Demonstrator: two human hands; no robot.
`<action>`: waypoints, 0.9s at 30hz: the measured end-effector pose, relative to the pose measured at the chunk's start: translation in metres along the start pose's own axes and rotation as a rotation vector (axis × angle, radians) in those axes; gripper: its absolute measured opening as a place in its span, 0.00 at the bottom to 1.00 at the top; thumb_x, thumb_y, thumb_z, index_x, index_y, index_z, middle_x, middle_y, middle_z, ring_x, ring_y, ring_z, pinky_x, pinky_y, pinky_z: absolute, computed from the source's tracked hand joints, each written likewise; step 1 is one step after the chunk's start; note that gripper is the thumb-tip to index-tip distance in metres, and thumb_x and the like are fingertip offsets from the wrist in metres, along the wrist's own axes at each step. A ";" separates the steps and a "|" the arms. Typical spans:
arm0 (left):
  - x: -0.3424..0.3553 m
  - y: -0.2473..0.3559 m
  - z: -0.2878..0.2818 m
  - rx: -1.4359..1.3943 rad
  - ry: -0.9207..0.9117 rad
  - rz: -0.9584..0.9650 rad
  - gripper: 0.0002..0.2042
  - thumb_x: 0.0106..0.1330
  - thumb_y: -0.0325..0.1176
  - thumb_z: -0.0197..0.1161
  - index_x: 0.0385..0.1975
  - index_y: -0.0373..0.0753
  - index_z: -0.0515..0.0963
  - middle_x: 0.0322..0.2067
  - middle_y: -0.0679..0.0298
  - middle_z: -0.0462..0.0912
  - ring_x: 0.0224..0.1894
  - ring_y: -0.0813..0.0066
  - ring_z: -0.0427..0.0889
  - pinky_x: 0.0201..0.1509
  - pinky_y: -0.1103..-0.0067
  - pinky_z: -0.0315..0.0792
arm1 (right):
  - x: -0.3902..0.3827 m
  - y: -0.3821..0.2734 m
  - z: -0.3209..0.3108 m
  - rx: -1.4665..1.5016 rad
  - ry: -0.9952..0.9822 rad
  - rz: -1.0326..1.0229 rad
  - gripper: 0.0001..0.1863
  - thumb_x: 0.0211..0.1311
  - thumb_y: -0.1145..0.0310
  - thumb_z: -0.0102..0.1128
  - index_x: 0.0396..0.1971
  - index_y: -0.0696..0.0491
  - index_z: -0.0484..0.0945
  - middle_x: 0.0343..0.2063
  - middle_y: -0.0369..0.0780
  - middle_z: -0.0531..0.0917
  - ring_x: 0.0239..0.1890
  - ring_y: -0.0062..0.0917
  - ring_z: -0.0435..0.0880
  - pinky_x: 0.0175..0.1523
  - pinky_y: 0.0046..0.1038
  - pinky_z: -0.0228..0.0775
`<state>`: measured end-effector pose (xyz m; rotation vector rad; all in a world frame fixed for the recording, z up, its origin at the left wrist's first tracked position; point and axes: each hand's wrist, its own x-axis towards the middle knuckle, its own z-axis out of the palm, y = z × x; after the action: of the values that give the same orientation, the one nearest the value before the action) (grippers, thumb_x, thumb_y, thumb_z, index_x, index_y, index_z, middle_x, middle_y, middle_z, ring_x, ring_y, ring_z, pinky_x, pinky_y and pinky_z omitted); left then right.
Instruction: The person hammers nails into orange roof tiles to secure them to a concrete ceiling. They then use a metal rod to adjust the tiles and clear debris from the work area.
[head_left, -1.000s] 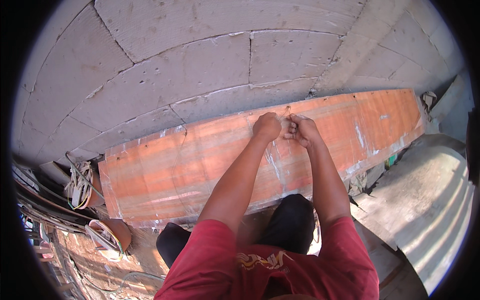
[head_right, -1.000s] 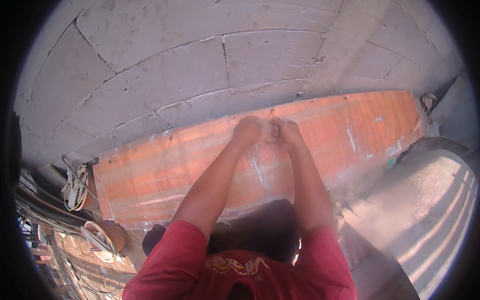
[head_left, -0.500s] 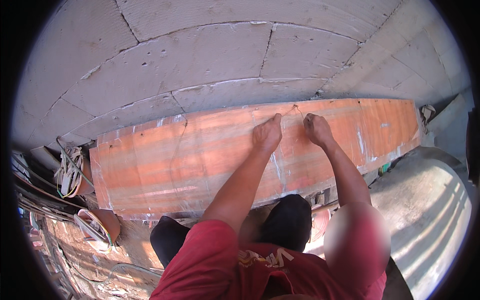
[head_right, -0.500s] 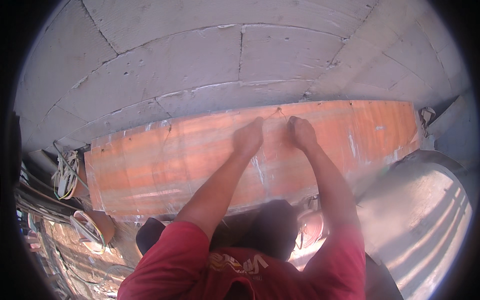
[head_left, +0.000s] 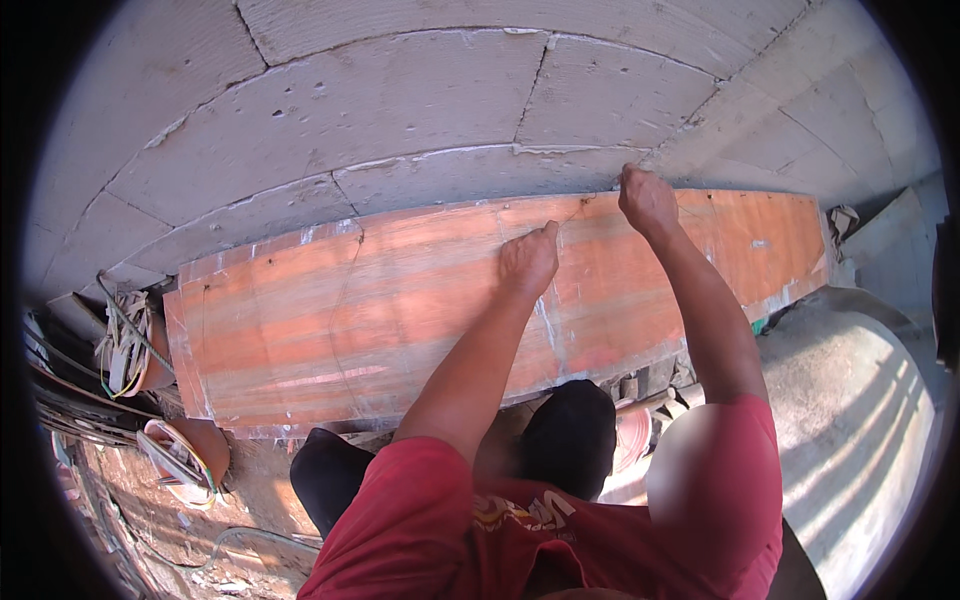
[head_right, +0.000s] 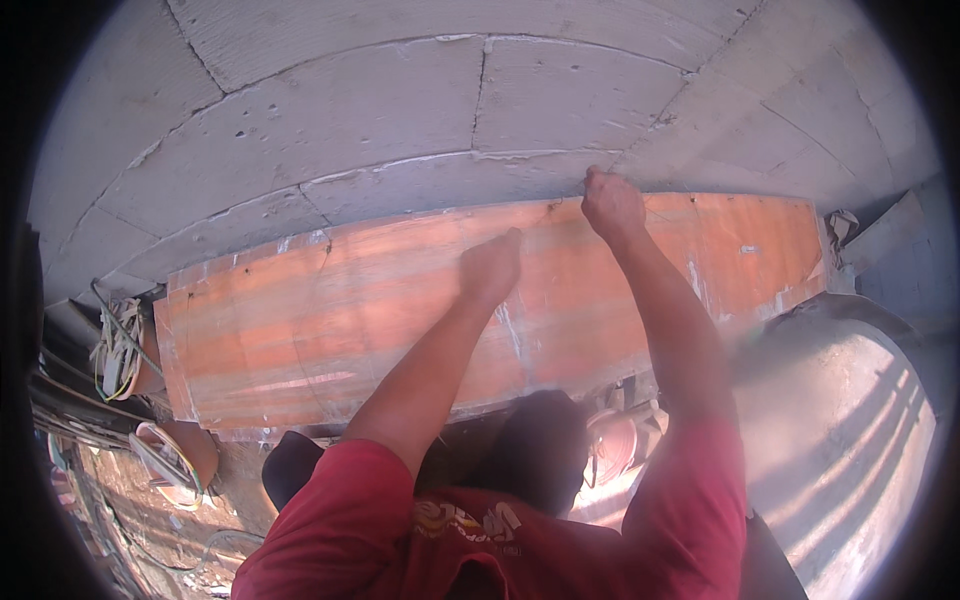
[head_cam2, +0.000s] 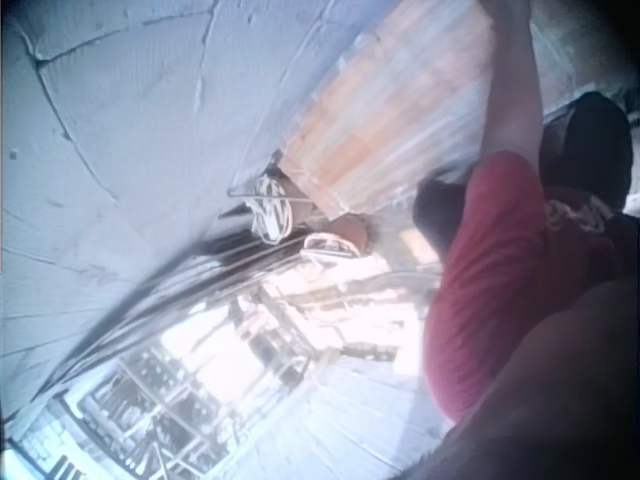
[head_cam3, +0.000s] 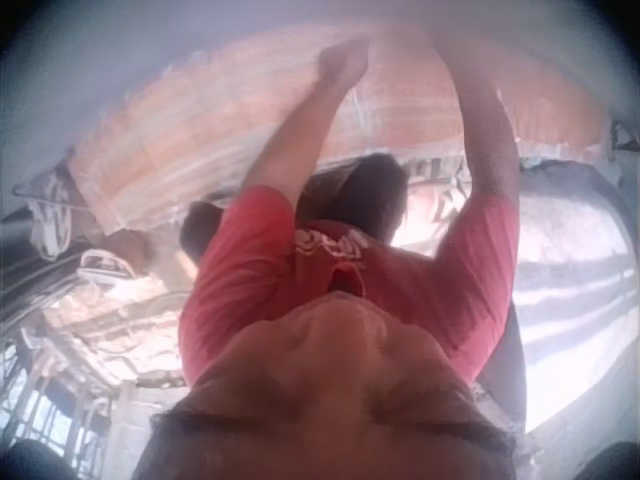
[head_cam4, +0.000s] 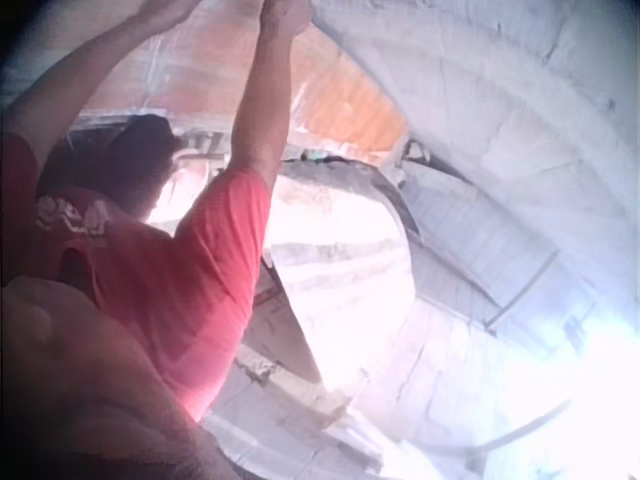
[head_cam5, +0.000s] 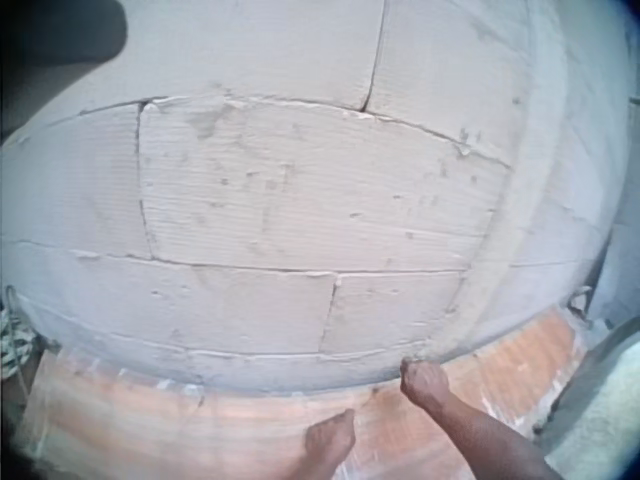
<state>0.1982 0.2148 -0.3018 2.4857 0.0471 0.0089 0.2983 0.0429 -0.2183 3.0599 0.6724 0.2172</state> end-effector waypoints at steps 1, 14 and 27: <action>-0.002 0.000 0.000 -0.011 0.013 0.001 0.11 0.66 0.32 0.44 0.41 0.40 0.73 0.35 0.53 0.82 0.39 0.52 0.81 0.42 0.60 0.73 | 0.006 -0.034 -0.010 0.026 0.038 -0.055 0.08 0.58 0.71 0.48 0.30 0.57 0.75 0.21 0.51 0.81 0.28 0.45 0.83 0.33 0.42 0.75; -0.001 -0.011 -0.001 -0.034 0.066 0.022 0.09 0.63 0.28 0.46 0.39 0.39 0.73 0.32 0.53 0.83 0.37 0.53 0.83 0.41 0.62 0.76 | -0.008 -0.082 -0.004 0.074 -0.048 -0.378 0.07 0.58 0.70 0.48 0.30 0.56 0.75 0.20 0.50 0.81 0.26 0.45 0.82 0.33 0.44 0.73; 0.004 -0.005 -0.011 0.009 -0.127 -0.062 0.11 0.64 0.28 0.45 0.42 0.39 0.73 0.34 0.52 0.83 0.40 0.52 0.83 0.44 0.62 0.75 | -0.036 -0.090 -0.026 -0.094 -0.530 -0.365 0.08 0.56 0.71 0.52 0.30 0.54 0.80 0.31 0.48 0.84 0.34 0.40 0.85 0.42 0.40 0.75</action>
<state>0.2019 0.2251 -0.2960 2.4866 0.0704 -0.1748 0.2249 0.1090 -0.2006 2.6482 1.0980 -0.5229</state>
